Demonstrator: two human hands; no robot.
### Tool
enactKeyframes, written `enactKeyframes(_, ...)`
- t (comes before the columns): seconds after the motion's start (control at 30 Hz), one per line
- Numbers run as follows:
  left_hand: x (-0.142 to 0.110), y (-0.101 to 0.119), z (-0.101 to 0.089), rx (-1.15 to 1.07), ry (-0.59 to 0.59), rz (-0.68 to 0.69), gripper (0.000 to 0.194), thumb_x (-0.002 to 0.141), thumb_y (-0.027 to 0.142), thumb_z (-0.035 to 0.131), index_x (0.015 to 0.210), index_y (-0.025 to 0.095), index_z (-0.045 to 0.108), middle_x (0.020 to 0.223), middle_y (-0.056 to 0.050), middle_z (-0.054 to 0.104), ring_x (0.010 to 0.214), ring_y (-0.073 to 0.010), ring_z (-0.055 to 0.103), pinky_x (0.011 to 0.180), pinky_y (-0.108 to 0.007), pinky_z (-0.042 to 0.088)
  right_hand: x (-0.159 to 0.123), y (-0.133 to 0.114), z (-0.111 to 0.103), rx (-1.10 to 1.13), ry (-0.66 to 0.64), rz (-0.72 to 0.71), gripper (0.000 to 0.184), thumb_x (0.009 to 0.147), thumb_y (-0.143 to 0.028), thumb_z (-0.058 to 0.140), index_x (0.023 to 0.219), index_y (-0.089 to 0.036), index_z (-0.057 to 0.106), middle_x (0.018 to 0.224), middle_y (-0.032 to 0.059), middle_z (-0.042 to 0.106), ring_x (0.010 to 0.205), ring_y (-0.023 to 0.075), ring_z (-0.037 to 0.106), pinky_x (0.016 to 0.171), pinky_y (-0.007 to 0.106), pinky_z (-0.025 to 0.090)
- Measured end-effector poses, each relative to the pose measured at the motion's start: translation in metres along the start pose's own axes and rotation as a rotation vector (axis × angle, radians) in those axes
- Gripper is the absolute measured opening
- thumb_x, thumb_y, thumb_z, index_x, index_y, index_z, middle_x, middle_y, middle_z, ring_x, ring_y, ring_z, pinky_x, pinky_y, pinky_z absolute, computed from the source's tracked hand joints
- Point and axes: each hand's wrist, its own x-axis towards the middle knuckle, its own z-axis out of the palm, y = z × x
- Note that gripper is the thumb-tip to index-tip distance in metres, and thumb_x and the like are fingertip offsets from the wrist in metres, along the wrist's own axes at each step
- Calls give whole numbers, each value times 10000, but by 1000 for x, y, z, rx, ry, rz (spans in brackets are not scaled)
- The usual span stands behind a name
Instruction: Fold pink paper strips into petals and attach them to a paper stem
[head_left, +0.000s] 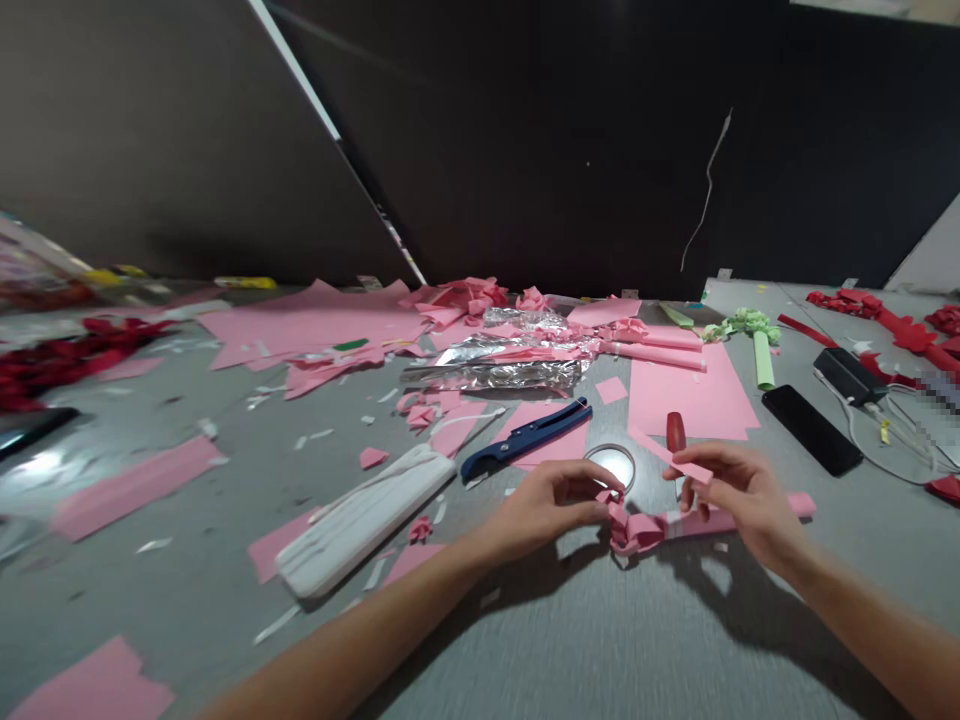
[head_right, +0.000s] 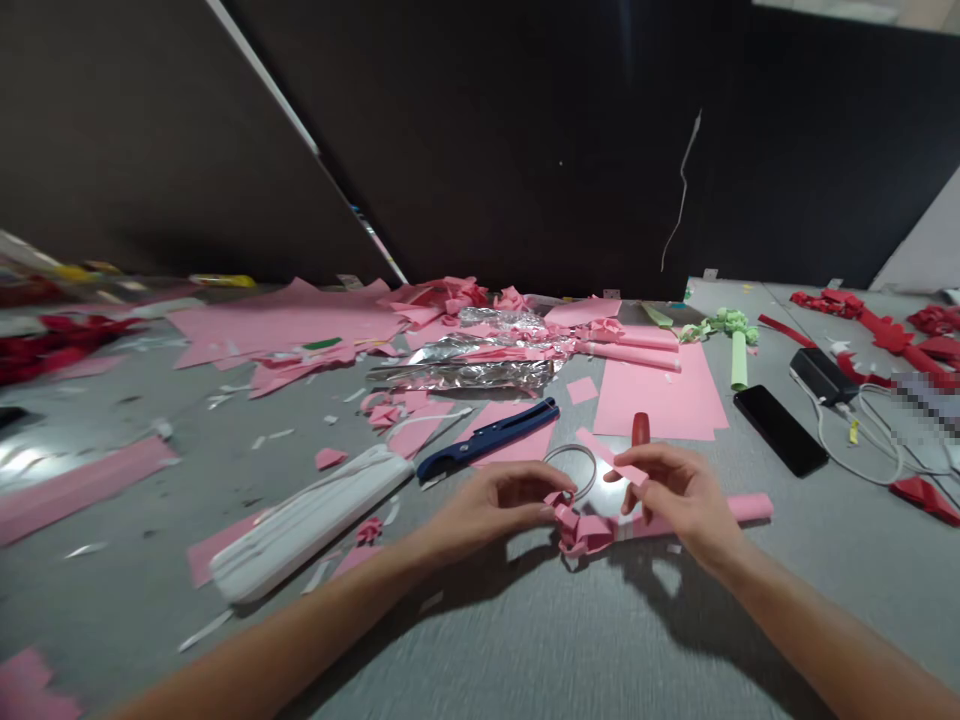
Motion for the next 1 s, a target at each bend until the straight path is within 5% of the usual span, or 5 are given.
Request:
enactKeyframes(0.2,3,-9,3,-161,49,-9,332,747,294,947,1018,166,805,991,-85,787,883,-193,729,844,-348,584,-5,5,-1,-237,19,-53,185,863,-400,868,934,-229,865,778,54,762,638,170,640,573,299,493)
enactKeyframes(0.5,3,-10,4,-165,40,-9,340,712,300,968,982,181,799,960,-65,804,894,-206,749,855,-355,598,-8,0,-1,-541,-199,-200,118,965,-292,739,924,-264,845,813,46,793,715,212,684,661,349,502)
enactKeyframes(1.0,1,-7,11,-48,29,90,290,695,248,911,962,187,814,931,-53,780,898,-210,728,900,-389,592,-11,27,1,-524,-162,-214,156,962,-364,764,1011,-271,878,903,98,846,735,258,738,665,397,566)
